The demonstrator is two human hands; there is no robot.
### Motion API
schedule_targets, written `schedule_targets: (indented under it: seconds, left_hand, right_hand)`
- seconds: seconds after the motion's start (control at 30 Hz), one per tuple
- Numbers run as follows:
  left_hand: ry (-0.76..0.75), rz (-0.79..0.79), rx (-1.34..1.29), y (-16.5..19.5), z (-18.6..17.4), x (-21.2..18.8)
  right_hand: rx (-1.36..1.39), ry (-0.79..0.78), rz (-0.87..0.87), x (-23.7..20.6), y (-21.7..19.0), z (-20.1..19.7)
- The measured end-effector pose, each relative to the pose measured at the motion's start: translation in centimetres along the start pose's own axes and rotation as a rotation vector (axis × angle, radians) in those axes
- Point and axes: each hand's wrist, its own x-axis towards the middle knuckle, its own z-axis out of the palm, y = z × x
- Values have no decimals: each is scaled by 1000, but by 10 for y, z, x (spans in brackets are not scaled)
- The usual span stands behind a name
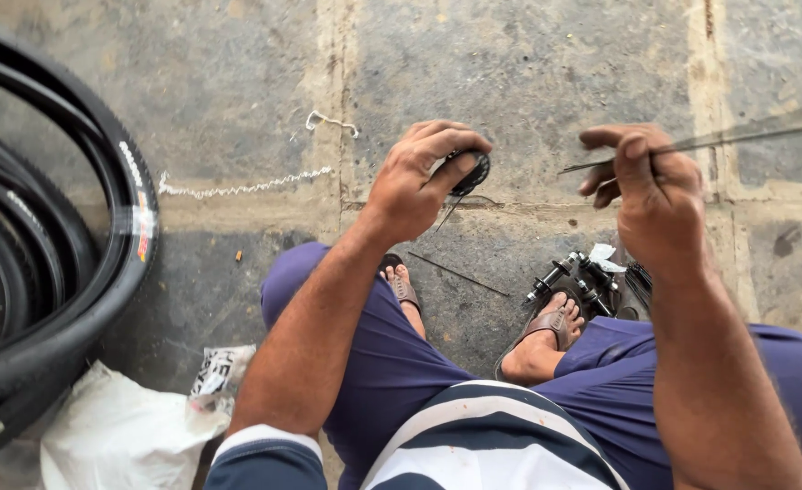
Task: The person unpacks a bicycle hub and a bundle of spokes from plastic packaging. They then insert the spokes into the hub flange one by one.
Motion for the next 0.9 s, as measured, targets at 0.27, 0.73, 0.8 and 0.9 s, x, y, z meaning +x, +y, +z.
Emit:
schedule_targets:
  seconds: [0.27, 0.73, 0.8, 0.9]
  left_hand:
    - [46, -68, -152, 0, 5, 3]
    - [124, -72, -177, 8, 6, 4]
    - [128, -55, -175, 8, 6, 4]
    - [133, -45, -172, 7, 7, 4]
  right_hand:
    - [-24, 0, -28, -14, 0, 14]
    - [-146, -1, -121, -6, -14, 66]
    - [-165, -2, -125, -5, -15, 69]
    - [-257, 12, -130, -3, -17, 72]
